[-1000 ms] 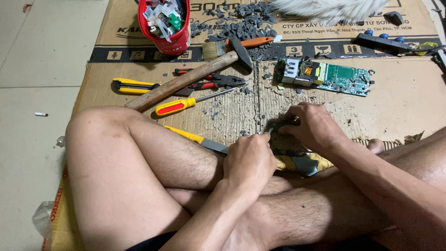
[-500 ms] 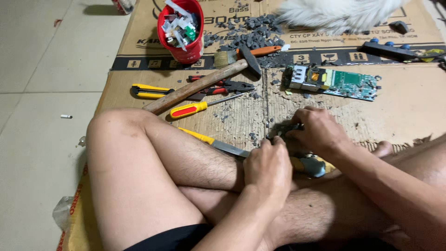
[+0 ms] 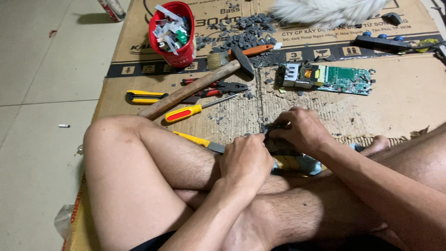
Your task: The person sits on a cardboard sheet on the floor and uses a small metal tool to scrape and pry at a dark, crumpled object held in their hands. Various tools and electronic components are scattered around the workspace.
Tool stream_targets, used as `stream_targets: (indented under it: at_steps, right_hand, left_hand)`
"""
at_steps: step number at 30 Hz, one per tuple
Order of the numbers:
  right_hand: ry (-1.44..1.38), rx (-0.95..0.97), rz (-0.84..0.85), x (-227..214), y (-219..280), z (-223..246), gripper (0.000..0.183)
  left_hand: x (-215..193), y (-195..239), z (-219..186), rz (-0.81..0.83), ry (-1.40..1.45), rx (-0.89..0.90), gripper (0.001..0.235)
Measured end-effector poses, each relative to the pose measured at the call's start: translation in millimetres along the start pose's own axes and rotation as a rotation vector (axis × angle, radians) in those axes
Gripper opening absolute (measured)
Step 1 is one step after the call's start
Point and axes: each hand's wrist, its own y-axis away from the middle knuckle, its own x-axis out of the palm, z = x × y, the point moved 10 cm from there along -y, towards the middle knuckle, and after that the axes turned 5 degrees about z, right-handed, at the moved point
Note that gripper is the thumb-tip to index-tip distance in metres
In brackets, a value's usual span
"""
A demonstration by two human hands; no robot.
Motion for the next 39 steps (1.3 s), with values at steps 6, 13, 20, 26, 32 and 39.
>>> stream_targets:
  at_steps: [6,13,20,26,32,39]
  right_hand:
    - [-0.049,-0.014,-0.001,-7.9,2.3,7.5,0.032]
    - [-0.041,-0.008,-0.004,-5.9,-0.7,2.4,0.031]
    - [-0.039,-0.018,-0.005,-1.4,1.4,3.6,0.029]
    - [-0.015,-0.011,-0.02,2.4,-3.1,-2.5,0.035]
    - [-0.047,0.066,0.082,-4.1,9.7,8.7,0.037]
    - [0.002,0.042,0.088,-4.0,11.0,5.7,0.038]
  left_hand:
    - [5.5,-14.9,5.7,0.061,-0.01,-0.064,0.039]
    - [9.2,-16.8,4.2,0.127,0.025,-0.137,0.044]
    - [5.3,-2.6,-1.7,0.13,0.122,-0.146,0.046]
    - [1.7,7.5,-12.7,0.139,0.062,-0.114,0.044]
    - [-6.2,13.4,-18.6,0.078,0.041,-0.026,0.042]
    - [4.2,7.7,-7.7,0.08,0.101,-0.073,0.041]
